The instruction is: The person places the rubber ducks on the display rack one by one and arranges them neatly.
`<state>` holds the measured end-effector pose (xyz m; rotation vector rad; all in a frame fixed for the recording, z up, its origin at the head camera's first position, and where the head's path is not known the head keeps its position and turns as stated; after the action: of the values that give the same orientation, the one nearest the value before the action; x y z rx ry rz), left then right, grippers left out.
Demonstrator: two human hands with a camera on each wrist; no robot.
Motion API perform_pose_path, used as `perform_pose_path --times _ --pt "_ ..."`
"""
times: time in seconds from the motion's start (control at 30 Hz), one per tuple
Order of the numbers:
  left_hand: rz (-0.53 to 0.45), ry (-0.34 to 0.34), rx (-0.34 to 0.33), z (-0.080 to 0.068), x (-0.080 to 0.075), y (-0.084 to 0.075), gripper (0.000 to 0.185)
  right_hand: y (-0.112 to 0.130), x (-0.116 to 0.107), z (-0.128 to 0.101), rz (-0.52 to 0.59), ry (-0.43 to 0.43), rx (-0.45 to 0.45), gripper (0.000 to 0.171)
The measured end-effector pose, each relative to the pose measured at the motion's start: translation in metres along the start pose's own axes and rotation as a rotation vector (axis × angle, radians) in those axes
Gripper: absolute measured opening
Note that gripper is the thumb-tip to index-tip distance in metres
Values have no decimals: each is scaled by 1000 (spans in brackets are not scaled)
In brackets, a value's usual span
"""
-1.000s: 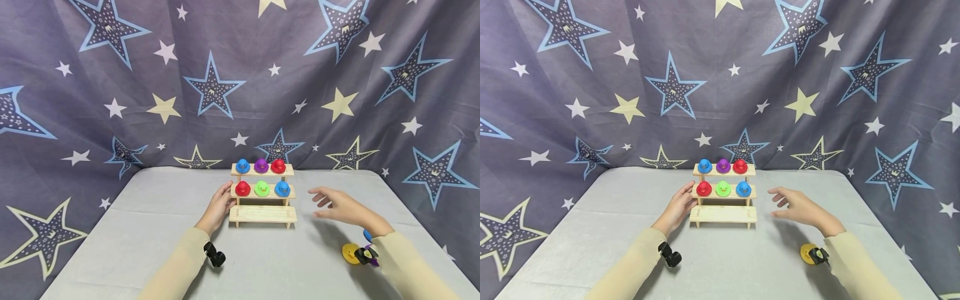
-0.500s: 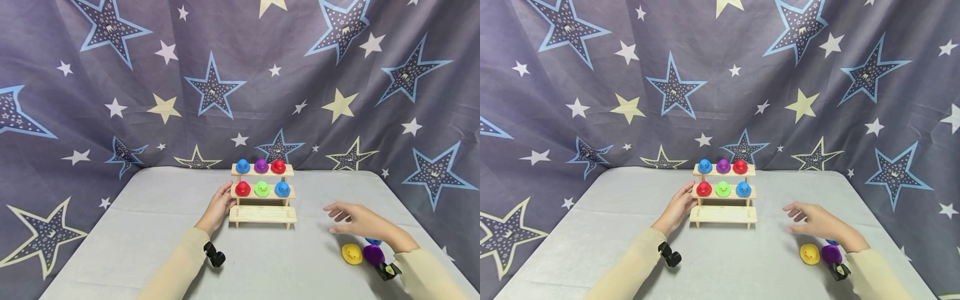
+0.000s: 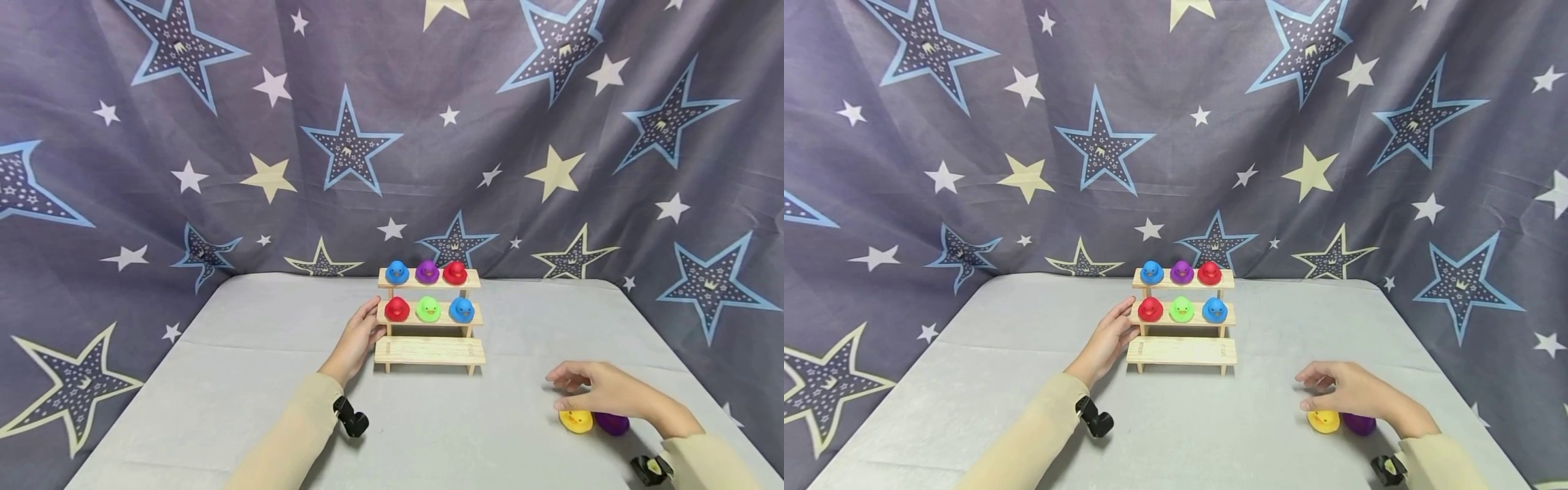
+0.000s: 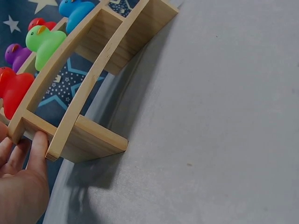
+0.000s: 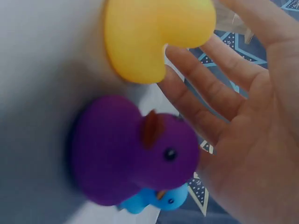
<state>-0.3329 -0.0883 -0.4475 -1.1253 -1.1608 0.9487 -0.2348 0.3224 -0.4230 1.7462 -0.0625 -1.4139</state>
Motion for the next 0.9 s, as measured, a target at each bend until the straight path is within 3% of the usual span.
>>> perform_pose_path --times 0.17,0.4,0.53,0.7,0.9 --pt "-3 -9 -6 0 0 1 59 -8 6 -6 103 65 5 27" --pt "0 -7 -1 0 0 0 59 -11 11 -13 123 79 -34 35" --pt "5 0 -4 0 -1 0 60 -10 12 -17 55 49 -64 41" --pt "10 3 -7 0 -1 1 59 -12 13 -19 -61 38 -30 45" --pt "3 5 0 0 0 0 59 -14 15 -18 -81 38 -13 43"
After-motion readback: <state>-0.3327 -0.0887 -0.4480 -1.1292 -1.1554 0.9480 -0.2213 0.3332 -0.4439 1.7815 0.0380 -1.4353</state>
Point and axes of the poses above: each hand's wrist, its own z-axis towards the middle knuckle, its own x-axis out of the palm, y = z × x, the point moved 4 cm from there along z, towards the middle knuckle
